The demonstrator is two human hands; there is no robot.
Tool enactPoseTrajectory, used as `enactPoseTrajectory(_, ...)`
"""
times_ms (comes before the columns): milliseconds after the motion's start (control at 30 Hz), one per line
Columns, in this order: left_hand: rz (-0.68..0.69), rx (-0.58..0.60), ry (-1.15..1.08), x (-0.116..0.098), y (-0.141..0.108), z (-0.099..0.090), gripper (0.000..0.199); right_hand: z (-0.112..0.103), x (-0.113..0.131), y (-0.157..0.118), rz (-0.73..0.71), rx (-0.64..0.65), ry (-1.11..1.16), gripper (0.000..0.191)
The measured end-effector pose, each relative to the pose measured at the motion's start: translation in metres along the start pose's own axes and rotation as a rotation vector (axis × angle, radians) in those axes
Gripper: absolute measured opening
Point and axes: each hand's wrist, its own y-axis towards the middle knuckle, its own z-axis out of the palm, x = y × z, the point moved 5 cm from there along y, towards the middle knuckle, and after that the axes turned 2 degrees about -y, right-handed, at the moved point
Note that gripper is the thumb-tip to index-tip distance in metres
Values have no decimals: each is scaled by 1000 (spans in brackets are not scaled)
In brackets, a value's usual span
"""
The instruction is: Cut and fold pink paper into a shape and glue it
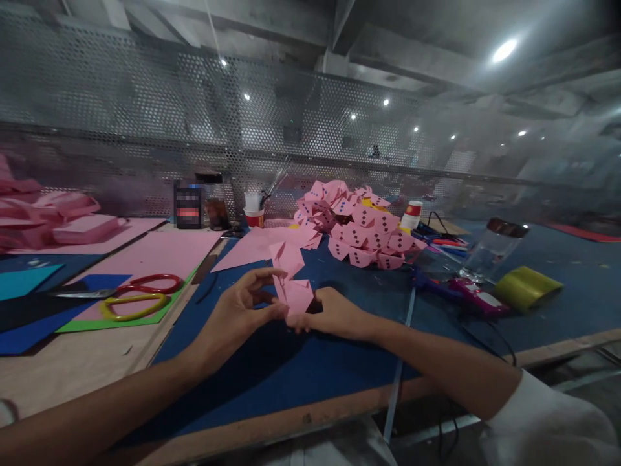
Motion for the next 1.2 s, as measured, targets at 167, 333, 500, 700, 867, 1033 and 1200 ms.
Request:
enactPoseTrajectory(167,16,52,26,0,-4,4,54,3,-2,1,-22,17,17,38)
enactPoseTrajectory(333,10,53,-14,-2,-4,5,46,0,1,-1,-11,10,-72,34)
enactPoseTrajectory(500,17,65,-51,0,-5,4,45,0,2,-3,35,17,-126,33)
enactPoseTrajectory(700,38,51,-14,-4,-5,2,34,3,2,-1,15,36,-63,42)
enactPoseTrajectory(867,48,50,-45,-3,-3,2,33,4,1,-1,28,33,-76,41)
enactPoseTrajectory(1033,35,39,-77,3,0,1,33,4,-2,0,50,20,-94,35)
enactPoseTrajectory(1200,-13,-2,-187,7,2,0,46,4,-1,0,19,-3,-123,27)
